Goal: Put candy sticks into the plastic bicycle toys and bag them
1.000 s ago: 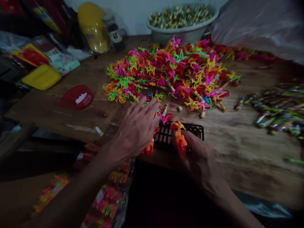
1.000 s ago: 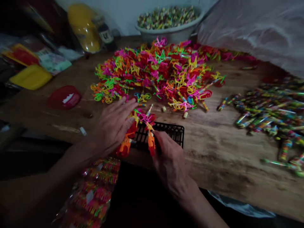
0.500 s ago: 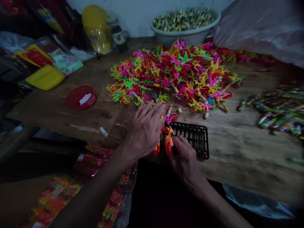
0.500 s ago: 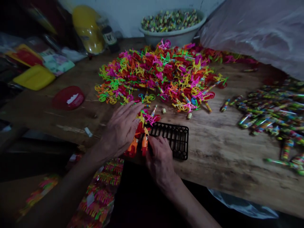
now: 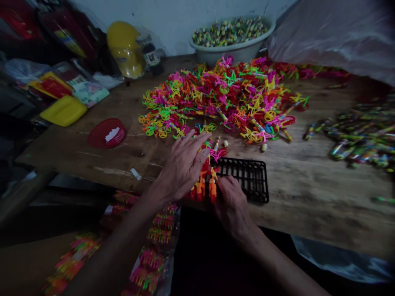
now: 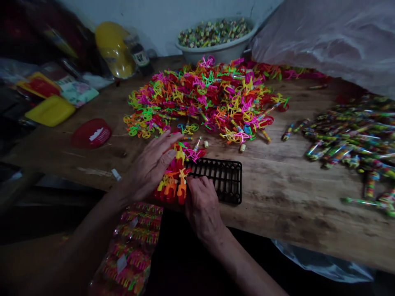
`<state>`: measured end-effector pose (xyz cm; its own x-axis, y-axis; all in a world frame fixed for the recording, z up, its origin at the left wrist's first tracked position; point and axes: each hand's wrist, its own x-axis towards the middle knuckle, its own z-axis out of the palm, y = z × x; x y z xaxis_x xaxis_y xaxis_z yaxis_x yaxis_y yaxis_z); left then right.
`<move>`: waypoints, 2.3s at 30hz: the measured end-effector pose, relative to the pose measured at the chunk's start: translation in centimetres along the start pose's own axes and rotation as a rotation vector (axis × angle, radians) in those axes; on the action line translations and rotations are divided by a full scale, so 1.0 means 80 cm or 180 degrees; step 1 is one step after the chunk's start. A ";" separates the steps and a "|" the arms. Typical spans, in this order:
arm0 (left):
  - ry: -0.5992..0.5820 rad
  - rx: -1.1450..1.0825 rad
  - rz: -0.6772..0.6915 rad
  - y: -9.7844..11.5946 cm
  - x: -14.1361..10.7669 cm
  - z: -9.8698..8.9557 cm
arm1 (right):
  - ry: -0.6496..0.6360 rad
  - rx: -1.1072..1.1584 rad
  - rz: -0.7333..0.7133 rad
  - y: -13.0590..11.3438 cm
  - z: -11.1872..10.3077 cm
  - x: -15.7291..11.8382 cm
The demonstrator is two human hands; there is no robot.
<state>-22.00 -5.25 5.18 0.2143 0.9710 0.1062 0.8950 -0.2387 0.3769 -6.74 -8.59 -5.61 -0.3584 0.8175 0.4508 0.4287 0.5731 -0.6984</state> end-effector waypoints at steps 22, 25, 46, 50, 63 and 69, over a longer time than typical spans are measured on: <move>-0.0187 0.0987 0.1738 0.004 0.013 0.003 | -0.0290 -0.0585 0.0052 -0.008 -0.001 0.007; 0.0053 0.0993 0.1628 0.001 0.011 0.009 | -0.0347 -0.0642 0.0122 -0.009 -0.002 0.008; 0.0412 0.0565 0.0142 0.026 0.001 -0.004 | -0.0570 -0.1481 -0.0538 0.062 -0.091 0.123; 0.0094 0.0826 0.0079 0.024 0.004 0.017 | -0.1211 -0.1405 -0.0990 0.091 -0.059 0.165; -0.0221 0.0842 0.0414 0.004 -0.004 0.010 | -0.0782 -0.1827 -0.1086 0.083 -0.108 0.144; 0.0052 -0.0561 0.0132 -0.005 -0.002 -0.003 | -0.0164 -0.0692 0.0027 0.051 -0.104 0.056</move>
<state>-22.47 -5.30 5.26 0.2420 0.9602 0.1394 0.8026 -0.2788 0.5273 0.31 -2.12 -1.87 -0.3934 0.8216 0.4125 0.5987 0.5694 -0.5633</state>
